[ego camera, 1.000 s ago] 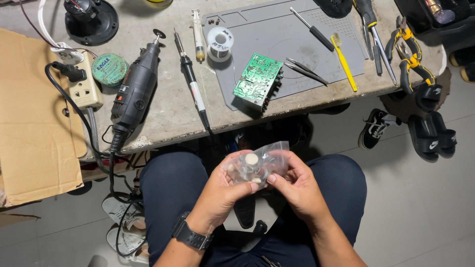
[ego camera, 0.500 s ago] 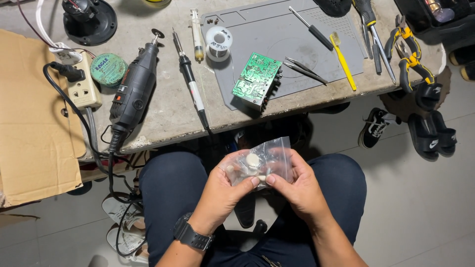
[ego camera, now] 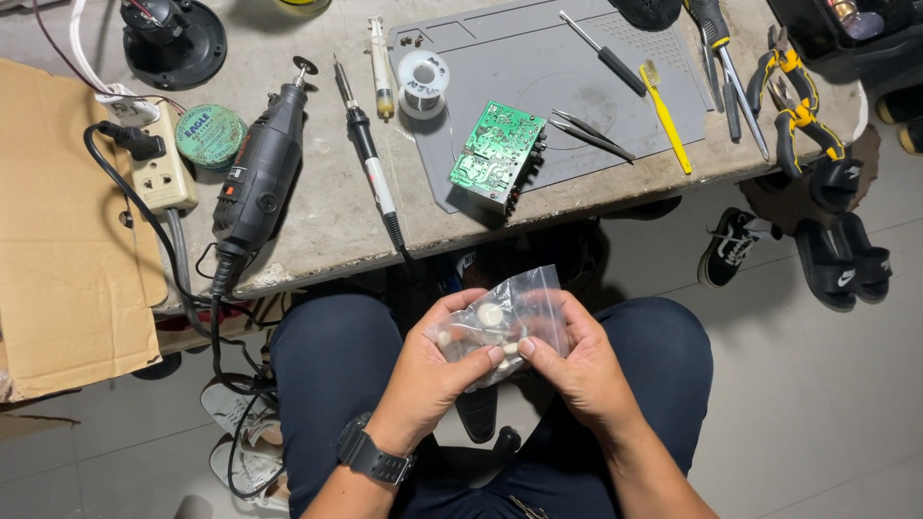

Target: Preparing a rotary tool by searching for and selecting components from a parts box on a repair bench.

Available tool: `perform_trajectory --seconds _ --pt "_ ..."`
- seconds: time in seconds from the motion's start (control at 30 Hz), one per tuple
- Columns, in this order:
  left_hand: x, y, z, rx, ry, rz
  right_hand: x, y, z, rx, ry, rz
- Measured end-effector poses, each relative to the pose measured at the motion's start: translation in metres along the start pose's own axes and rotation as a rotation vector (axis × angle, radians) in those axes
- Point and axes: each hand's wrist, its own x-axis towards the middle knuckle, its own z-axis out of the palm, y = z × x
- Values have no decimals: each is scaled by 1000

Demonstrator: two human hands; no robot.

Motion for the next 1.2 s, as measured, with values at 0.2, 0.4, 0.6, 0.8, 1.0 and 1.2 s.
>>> perform_trajectory --seconds 0.2,0.4,0.6,0.8,1.0,1.2 --pt "1 -2 -2 22 -14 40 0 5 -4 8 -42 -32" --pt "2 -5 -2 -28 -2 43 0 5 -6 9 -34 -33" --pt "4 -9 -2 -25 2 28 1 5 -3 -19 -12 -42" --pt "9 -18 -6 -151 -23 72 4 1 -3 -186 92 -36" --pt "9 -8 -1 -466 41 -50 6 11 -5 -198 119 -44" --pt "7 -8 -2 -387 96 -92 8 9 -3 -206 135 -37"
